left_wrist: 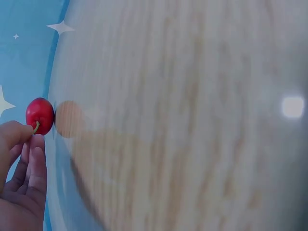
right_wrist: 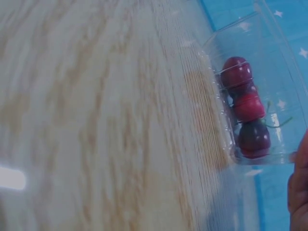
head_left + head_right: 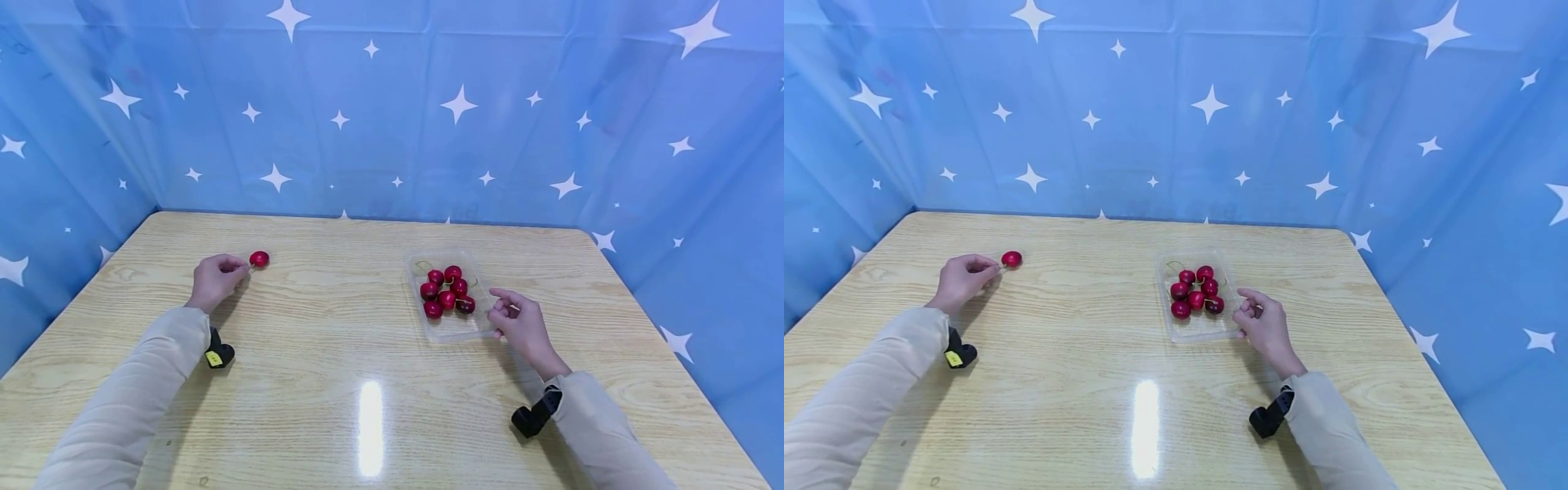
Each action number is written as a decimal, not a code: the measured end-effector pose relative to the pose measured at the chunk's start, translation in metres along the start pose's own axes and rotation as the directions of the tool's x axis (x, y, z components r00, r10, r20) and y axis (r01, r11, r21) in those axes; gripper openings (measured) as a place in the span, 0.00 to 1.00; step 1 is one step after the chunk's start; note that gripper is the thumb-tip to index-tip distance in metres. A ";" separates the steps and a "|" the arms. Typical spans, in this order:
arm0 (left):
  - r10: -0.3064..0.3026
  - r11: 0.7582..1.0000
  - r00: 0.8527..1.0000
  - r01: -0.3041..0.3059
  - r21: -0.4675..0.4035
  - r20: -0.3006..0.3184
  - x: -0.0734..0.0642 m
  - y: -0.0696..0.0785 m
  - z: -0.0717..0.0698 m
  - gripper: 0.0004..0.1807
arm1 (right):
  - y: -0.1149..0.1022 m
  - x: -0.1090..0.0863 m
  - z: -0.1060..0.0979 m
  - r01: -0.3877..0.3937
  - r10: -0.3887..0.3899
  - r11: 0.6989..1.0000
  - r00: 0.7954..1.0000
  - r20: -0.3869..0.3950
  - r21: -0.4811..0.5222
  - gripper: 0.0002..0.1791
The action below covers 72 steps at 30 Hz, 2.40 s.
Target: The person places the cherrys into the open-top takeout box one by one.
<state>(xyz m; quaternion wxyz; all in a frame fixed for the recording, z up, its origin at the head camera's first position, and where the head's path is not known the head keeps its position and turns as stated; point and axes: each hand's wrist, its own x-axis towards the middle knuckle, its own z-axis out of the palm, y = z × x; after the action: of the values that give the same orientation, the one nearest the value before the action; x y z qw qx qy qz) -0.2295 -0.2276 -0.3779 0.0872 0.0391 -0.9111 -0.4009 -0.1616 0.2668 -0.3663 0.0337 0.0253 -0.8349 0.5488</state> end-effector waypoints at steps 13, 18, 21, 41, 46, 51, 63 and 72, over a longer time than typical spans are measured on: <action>0.046 0.999 0.998 -0.045 -0.027 0.036 0.000 0.011 0.002 0.13 | -0.001 -0.001 0.000 -0.008 0.008 1.000 1.000 0.005 0.006 0.23; 0.029 0.995 0.999 -0.024 -0.097 0.043 0.005 0.018 0.004 0.16 | -0.001 -0.001 0.000 -0.012 0.012 1.000 1.000 0.004 -0.001 0.23; 0.013 0.990 1.000 -0.010 -0.142 0.019 0.008 0.023 0.005 0.16 | -0.001 -0.002 0.000 -0.017 0.017 1.000 1.000 0.003 0.001 0.23; 0.058 0.975 0.998 -0.050 -0.219 0.029 0.010 0.056 0.016 0.16 | 0.000 -0.001 0.001 -0.002 0.002 1.000 1.000 -0.011 0.000 0.22; 0.093 0.975 0.993 -0.076 -0.207 0.072 0.006 0.063 0.025 0.16 | -0.001 -0.001 0.001 -0.006 0.006 1.000 1.000 -0.010 -0.003 0.22; 0.118 0.971 0.986 -0.089 -0.224 0.119 -0.001 0.075 0.036 0.13 | 0.000 -0.001 0.000 0.010 -0.010 1.000 1.000 -0.014 -0.011 0.21; 0.217 0.943 0.953 -0.149 -0.297 0.211 -0.024 0.105 0.065 0.07 | 0.000 -0.001 0.001 0.017 -0.018 1.000 1.000 -0.023 -0.023 0.21; 0.318 0.918 0.898 -0.212 -0.335 0.303 -0.048 0.128 0.081 0.05 | 0.001 0.001 -0.001 0.013 -0.013 1.000 1.000 -0.012 -0.009 0.21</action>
<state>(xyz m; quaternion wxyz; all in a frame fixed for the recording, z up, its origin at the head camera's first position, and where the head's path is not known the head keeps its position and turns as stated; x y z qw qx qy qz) -0.1982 -0.0754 -0.3432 -0.0177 -0.1725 -0.8387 -0.5162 -0.1623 0.2680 -0.3667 0.0423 0.0275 -0.8369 0.5450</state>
